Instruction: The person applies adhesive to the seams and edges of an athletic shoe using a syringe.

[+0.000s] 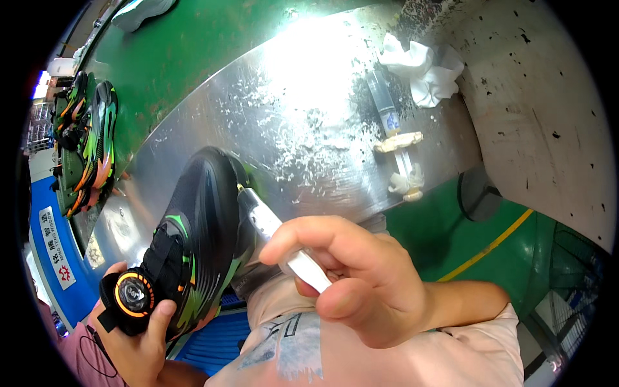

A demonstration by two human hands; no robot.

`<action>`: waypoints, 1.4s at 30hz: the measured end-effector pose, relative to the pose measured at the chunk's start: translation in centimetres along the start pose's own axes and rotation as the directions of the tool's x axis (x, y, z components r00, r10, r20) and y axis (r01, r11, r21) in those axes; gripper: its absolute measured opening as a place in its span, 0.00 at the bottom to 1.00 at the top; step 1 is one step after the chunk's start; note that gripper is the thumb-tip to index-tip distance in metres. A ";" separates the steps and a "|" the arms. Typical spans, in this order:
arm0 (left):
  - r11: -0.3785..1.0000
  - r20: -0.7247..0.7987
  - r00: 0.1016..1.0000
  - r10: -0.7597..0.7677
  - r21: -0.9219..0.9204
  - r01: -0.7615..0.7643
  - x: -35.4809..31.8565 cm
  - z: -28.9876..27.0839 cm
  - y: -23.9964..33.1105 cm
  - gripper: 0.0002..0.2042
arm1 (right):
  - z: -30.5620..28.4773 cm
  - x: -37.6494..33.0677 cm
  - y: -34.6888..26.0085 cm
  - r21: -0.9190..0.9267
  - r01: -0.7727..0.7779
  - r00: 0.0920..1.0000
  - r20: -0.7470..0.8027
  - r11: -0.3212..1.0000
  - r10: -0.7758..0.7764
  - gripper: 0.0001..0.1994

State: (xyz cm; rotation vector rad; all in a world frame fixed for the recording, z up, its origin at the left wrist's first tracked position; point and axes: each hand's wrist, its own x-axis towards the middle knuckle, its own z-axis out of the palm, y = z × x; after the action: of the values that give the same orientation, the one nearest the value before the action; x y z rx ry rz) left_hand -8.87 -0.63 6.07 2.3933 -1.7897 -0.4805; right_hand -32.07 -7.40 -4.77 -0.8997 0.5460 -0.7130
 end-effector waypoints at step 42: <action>0.901 -0.115 0.973 -0.201 -0.413 0.137 1.8 5.3 0.1 0.18 | -0.5 -1.9 1.7 -0.526 0.434 0.898 0.315 0.732 -0.306 0.31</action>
State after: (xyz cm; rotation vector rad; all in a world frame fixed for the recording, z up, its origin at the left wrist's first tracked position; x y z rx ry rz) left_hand -10.17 -1.82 0.80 2.2296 -1.2743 -0.5960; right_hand -33.16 -5.52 -6.20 -1.6886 0.3985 -0.8122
